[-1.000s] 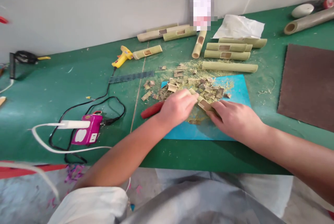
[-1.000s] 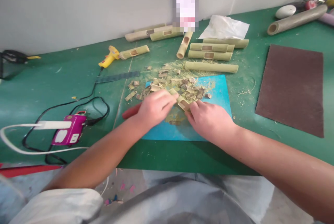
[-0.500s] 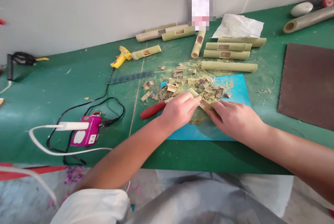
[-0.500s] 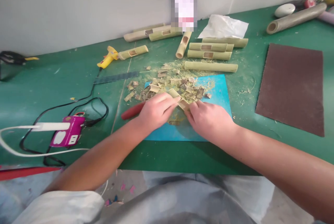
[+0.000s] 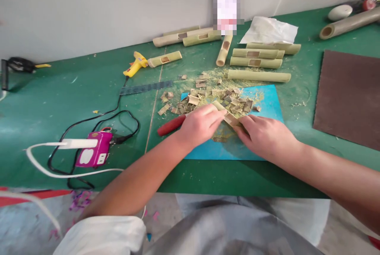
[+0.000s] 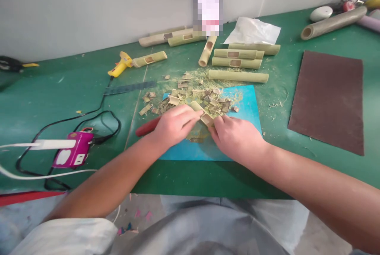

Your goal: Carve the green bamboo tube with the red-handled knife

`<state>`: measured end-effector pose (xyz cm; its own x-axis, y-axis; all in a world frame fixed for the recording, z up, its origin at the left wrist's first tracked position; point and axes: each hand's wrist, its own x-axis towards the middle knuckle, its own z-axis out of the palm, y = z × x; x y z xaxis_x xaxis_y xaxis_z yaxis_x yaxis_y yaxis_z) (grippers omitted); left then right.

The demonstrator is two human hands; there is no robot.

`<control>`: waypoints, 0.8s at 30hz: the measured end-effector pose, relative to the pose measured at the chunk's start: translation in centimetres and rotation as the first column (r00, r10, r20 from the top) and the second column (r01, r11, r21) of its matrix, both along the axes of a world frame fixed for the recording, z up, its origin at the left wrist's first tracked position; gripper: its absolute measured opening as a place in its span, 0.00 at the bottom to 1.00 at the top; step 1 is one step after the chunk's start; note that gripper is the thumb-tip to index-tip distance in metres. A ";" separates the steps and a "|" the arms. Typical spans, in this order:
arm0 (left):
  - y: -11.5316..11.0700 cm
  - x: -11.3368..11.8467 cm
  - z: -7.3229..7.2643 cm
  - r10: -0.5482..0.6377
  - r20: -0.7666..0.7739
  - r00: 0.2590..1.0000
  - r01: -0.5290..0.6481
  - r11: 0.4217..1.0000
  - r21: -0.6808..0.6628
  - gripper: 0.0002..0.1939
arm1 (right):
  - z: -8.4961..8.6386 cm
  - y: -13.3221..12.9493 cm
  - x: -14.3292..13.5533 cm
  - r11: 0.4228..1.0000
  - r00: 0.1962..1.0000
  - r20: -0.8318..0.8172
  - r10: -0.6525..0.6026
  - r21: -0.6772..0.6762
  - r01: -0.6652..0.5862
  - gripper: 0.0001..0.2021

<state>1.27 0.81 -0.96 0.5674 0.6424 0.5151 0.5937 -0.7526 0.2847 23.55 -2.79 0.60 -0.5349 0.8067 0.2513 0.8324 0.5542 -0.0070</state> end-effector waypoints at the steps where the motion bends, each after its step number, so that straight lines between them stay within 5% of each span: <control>1: -0.1 0.1 0.0 0.019 -0.001 1.000 -0.019 1.000 0.003 0.12 | 0.0 0.0 0.0 1.000 1.000 -0.002 -0.001 0.005 0.001 0.15; 24: 0.1 -0.1 -0.4 0.091 -0.046 0.995 -0.088 0.994 0.068 0.13 | -0.1 0.2 0.1 0.983 0.996 -0.043 0.082 0.170 -0.074 0.15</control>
<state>1.13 0.90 -1.37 0.5348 0.6572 0.5311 0.6716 -0.7121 0.2048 23.64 -2.60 0.47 -0.5783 0.7068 0.4074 0.7874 0.6142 0.0520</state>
